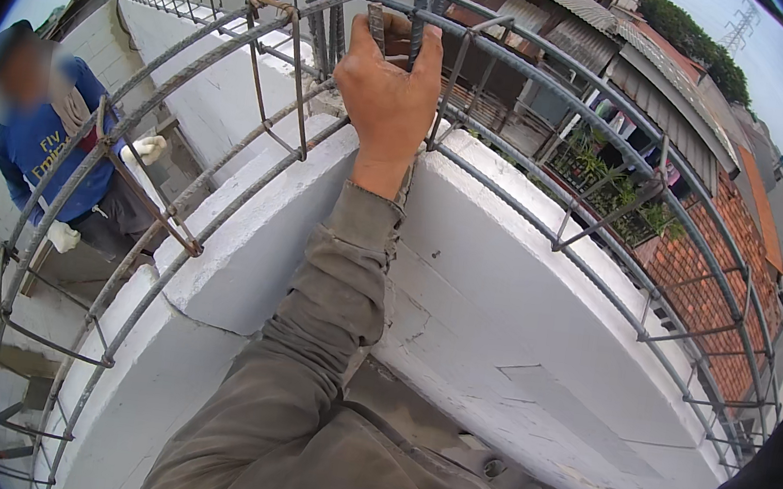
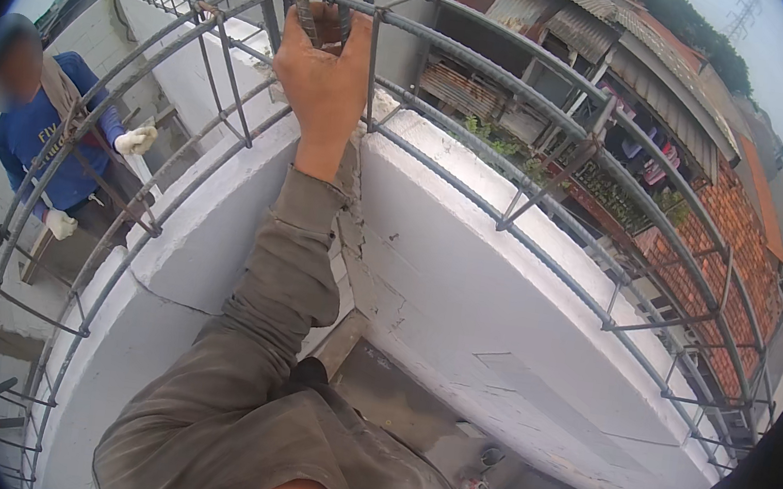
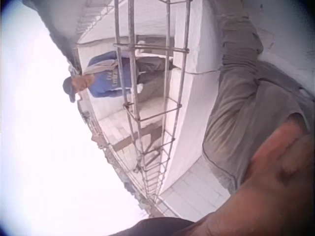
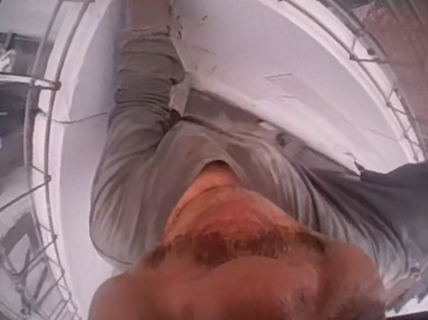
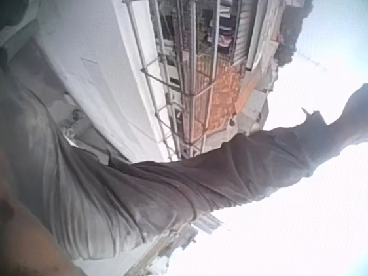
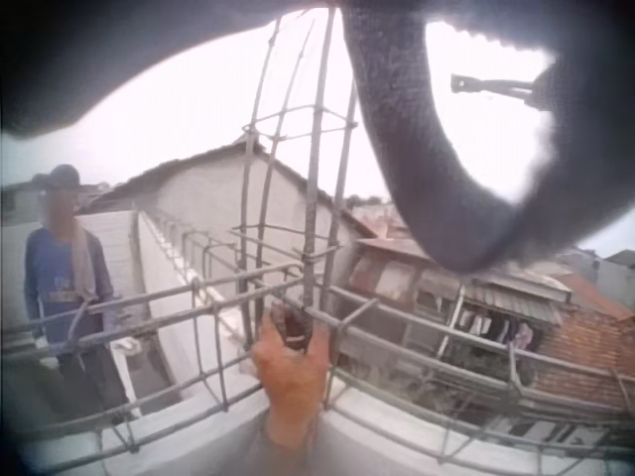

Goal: The person uses pliers to twist wire ties around the intersections of a rebar cage on a rooftop construction site. They work alongside another person, securing the metal framework.

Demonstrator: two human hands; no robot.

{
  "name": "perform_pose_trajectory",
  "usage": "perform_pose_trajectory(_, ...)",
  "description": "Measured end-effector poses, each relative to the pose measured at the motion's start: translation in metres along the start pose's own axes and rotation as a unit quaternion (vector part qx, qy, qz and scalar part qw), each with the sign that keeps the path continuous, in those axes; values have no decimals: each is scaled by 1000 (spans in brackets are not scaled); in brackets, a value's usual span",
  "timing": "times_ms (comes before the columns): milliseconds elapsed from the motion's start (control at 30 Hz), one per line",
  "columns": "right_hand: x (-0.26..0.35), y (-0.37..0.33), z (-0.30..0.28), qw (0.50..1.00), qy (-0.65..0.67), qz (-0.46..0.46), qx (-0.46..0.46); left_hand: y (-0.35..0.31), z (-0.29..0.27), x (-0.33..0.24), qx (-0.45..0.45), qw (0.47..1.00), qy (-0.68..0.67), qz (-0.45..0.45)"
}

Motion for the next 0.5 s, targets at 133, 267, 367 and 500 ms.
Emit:
perform_pose_trajectory(133, -8, -116, -26, 968, 179, 146, -101, 1, -14, -12, 1, 998, 6, 66)
perform_pose_trajectory(267, 3, -259, -64, 855, 300, 332, -263, 1, -2, 14, 31, 996, -86, 2)
perform_pose_trajectory(367, 49, -387, -53, 721, 376, 467, -348, -1, 0, 1, 76, 985, -145, -48)
perform_pose_trajectory(500, 146, -522, -40, 568, 415, 613, -361, -8, 14, -5, 140, 975, -163, -63)
Point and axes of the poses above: each hand's wrist, its own y-axis towards the middle knuckle, its own z-axis out of the palm, x = y × z, the point moved 8 cm from there along y, towards the middle knuckle, and after that the axes turned 6 degrees about -z, right-handed, at the moved point
